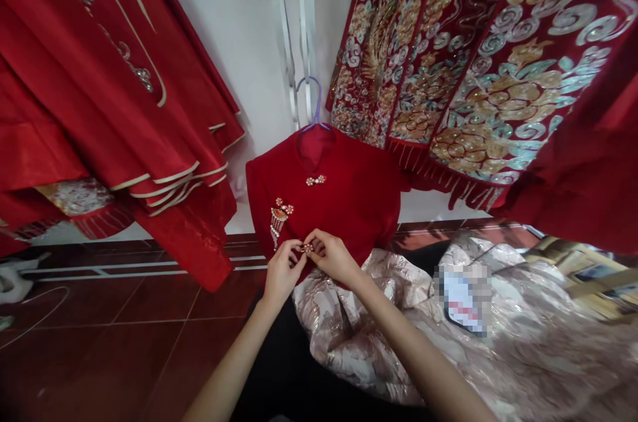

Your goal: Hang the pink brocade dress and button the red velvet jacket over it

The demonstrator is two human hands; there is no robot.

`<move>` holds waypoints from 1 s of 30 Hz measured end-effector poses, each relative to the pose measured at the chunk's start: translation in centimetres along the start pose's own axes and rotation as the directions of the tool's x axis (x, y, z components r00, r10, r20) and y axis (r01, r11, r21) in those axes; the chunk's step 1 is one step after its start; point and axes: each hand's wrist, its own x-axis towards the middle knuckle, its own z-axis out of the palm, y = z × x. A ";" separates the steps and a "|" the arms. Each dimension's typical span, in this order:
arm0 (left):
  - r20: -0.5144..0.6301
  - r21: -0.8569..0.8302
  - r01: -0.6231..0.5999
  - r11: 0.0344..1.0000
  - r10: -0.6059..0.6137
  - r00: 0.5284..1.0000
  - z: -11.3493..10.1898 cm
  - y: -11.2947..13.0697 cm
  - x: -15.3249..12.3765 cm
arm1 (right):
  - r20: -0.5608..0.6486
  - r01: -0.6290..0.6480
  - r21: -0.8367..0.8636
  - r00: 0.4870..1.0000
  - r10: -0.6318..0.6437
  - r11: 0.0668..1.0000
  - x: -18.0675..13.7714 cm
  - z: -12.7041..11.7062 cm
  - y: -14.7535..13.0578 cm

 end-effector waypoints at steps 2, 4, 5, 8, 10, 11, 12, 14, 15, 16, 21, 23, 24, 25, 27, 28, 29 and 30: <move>0.001 0.086 0.010 0.996 -0.010 1.000 0.0 0.3 0.3 | -0.062 -0.023 0.022 0.998 0.025 0.999 -0.2 -0.6 0.2; -0.003 0.168 0.042 0.985 -0.042 0.999 0.2 0.6 0.5 | -0.145 -0.037 0.021 0.989 0.040 0.999 -0.2 -1.0 0.5; -0.002 0.208 0.056 0.976 -0.057 0.998 0.3 0.8 0.6 | -0.177 -0.038 0.017 0.983 0.041 0.999 -0.2 -1.2 0.7; 0.001 0.299 0.056 0.953 -0.059 0.998 0.4 1.0 0.8 | -0.199 -0.029 0.017 0.980 0.032 0.999 0.0 -1.5 0.8; -0.027 0.296 0.045 0.954 -0.039 0.999 0.4 1.0 0.8 | -0.177 -0.015 0.030 0.984 0.021 0.999 0.0 -1.6 0.7; -0.045 0.273 0.041 0.961 -0.030 0.999 0.3 1.1 0.9 | -0.165 -0.010 0.036 0.986 0.016 0.999 0.0 -1.6 0.6; -0.059 0.244 0.037 0.969 -0.023 0.998 0.3 1.0 0.9 | -0.158 -0.007 0.039 0.987 0.013 0.999 0.0 -1.6 0.6; -0.070 0.187 0.029 0.982 -0.016 0.997 0.1 1.0 1.0 | -0.151 -0.004 0.040 0.988 0.010 0.999 0.0 -1.5 0.5; -0.062 0.164 0.027 0.986 -0.017 0.998 0.1 1.0 1.1 | -0.146 -0.001 0.040 0.989 0.007 0.999 -0.1 -1.4 0.5; -0.050 0.143 0.029 0.989 -0.022 0.999 0.1 1.0 1.2 | -0.137 0.003 0.041 0.991 0.002 0.999 -0.1 -1.3 0.6; -0.037 0.001 0.113 0.994 -0.113 0.993 0.1 1.1 1.7 | -0.114 0.023 0.010 0.993 -0.021 1.000 -0.3 -0.9 0.7; -0.038 -0.079 0.157 0.984 -0.160 0.986 0.2 1.0 1.8 | -0.120 0.027 -0.032 0.992 -0.030 0.999 -0.4 -0.7 0.7; -0.029 -0.134 0.176 0.975 -0.182 0.983 0.3 0.9 1.8 | -0.123 0.034 -0.060 0.992 -0.041 0.998 -0.4 -0.6 0.7; -0.015 -0.196 0.195 0.961 -0.202 0.979 0.4 0.7 1.8 | -0.122 0.045 -0.098 0.991 -0.057 0.994 -0.4 -0.5 0.7; 0.026 -0.321 0.222 0.921 -0.226 0.974 0.6 0.2 1.8 | -0.116 0.069 -0.203 0.989 -0.094 0.977 -0.4 -0.3 0.7; 0.046 -0.372 0.231 0.899 -0.231 0.972 0.7 -0.1 1.8 | -0.118 0.074 -0.258 0.987 -0.108 0.963 -0.3 -0.2 0.7; 0.064 -0.412 0.239 0.879 -0.233 0.970 0.9 -0.4 1.8 | -0.124 0.074 -0.306 0.985 -0.117 0.949 -0.3 -0.1 0.7; 0.080 -0.444 0.246 0.862 -0.236 0.969 1.0 -0.6 1.9 | -0.130 0.071 -0.341 0.984 -0.122 0.937 -0.3 0.0 0.7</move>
